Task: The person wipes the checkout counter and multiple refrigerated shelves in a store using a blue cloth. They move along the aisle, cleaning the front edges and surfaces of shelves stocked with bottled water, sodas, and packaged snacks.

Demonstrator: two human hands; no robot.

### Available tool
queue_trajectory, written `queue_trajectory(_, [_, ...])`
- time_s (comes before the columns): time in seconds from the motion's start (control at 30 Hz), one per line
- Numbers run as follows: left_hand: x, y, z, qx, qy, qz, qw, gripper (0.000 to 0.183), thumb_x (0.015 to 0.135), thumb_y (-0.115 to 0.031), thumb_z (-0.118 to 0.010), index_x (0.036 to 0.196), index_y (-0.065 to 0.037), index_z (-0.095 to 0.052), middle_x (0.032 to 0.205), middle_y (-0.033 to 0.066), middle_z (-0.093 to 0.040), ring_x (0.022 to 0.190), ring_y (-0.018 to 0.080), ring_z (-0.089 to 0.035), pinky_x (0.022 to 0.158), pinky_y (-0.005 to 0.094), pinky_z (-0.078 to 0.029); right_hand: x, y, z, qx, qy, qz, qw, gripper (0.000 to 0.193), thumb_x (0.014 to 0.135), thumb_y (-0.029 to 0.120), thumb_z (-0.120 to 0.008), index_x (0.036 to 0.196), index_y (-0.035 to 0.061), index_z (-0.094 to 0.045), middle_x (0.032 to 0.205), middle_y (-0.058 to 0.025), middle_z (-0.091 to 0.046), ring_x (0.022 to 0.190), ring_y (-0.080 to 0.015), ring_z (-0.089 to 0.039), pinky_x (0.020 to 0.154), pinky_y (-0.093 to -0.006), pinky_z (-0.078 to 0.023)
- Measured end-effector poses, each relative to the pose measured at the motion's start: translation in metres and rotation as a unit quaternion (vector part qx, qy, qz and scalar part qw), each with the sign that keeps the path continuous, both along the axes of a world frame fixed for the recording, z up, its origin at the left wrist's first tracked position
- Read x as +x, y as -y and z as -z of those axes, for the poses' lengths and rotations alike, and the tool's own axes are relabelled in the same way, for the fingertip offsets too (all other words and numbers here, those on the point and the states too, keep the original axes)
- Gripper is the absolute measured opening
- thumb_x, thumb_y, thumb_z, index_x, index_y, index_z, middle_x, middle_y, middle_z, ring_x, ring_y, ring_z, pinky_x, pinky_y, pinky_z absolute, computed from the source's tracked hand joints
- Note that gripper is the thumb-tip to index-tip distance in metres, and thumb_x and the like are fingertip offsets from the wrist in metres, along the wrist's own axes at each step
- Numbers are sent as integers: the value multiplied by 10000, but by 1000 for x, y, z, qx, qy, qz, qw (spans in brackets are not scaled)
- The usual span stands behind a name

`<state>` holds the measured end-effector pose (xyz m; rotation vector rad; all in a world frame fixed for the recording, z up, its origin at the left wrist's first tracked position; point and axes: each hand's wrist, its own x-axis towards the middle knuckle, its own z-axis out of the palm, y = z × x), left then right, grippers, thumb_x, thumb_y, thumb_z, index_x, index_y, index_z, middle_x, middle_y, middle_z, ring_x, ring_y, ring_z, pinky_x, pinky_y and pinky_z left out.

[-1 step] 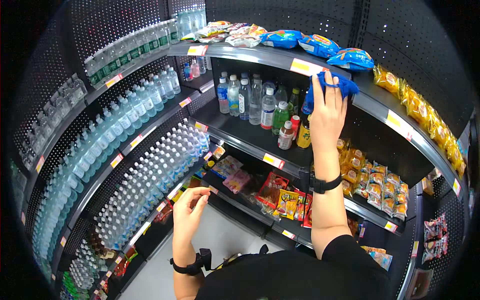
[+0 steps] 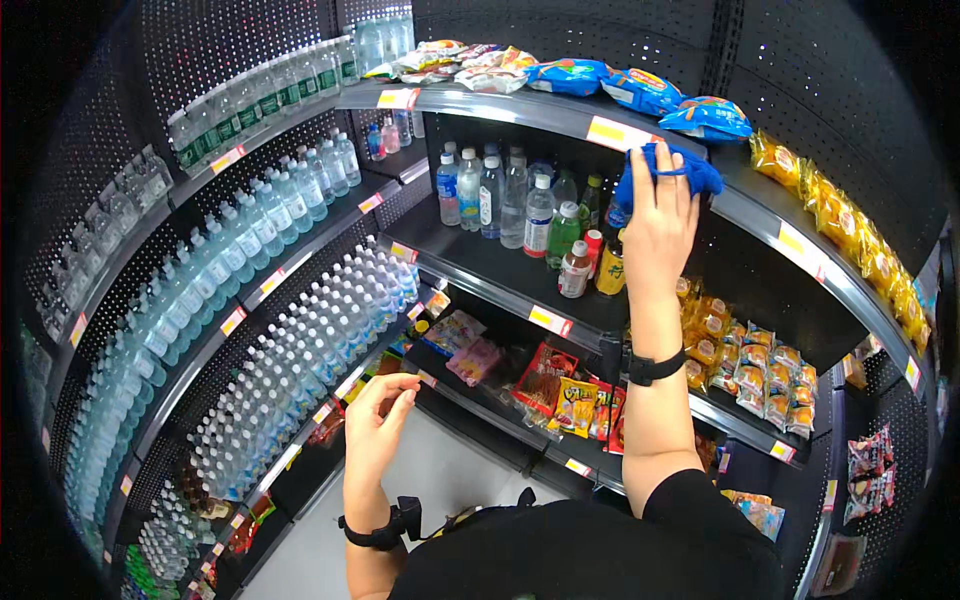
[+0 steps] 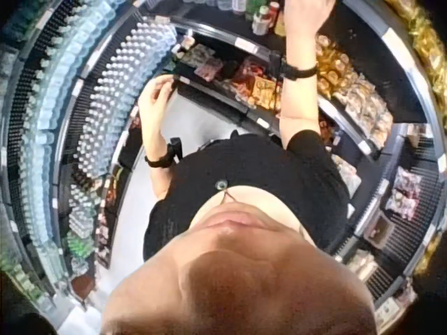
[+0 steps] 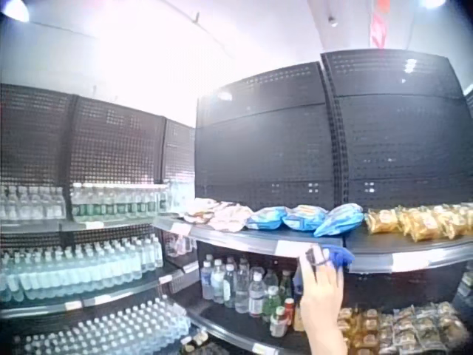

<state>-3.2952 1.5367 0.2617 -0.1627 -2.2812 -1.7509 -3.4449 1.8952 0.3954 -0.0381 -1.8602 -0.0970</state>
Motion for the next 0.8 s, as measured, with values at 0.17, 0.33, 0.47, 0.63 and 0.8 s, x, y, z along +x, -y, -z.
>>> queue_trajectory(0.17, [-15,47,2,-24,-9,28,999,199,1004,-18,-656,1193,-4,-716,1075,61,-751,954,111,-686,855,268,-548,-20,18,1,11,-26,54,998,497,959,83,-578,1448,161,-623,1498,-110,-600,1364,-320,-573,1133,-589,-446])
queue_trajectory(0.33, [-31,75,10,0,-7,33,999,195,987,-48,-698,1176,-14,-736,1070,51,-742,956,113,-706,842,264,-554,-38,44,-2,20,-13,57,998,511,956,69,-564,1454,169,-617,1481,-100,-607,1358,-304,-571,1128,-572,-451])
queue_trajectory(0.47, [-39,95,16,-7,-5,29,1000,194,985,-61,-707,1170,-15,-739,1066,45,-746,949,117,-711,834,270,-563,-60,68,-3,40,-21,28,999,515,952,66,-566,1453,175,-618,1489,-90,-601,1358,-294,-570,1130,-555,-446])
queue_trajectory(0.63, [-49,128,20,-29,4,0,1000,198,983,-60,-709,1173,-16,-741,1069,54,-750,963,133,-720,852,286,-570,-90,112,-6,42,-4,23,999,534,933,69,-589,1453,182,-619,1484,-83,-605,1366,-282,-564,1140,-538,-436])
queue_trajectory(0.8, [-65,174,33,-15,5,-44,999,187,1003,-28,-667,1176,13,-722,1063,67,-759,962,131,-728,858,276,-566,-133,170,-6,42,-6,-21,999,551,915,79,-616,1453,198,-625,1483,-74,-602,1364,-270,-559,1157,-537,-415])
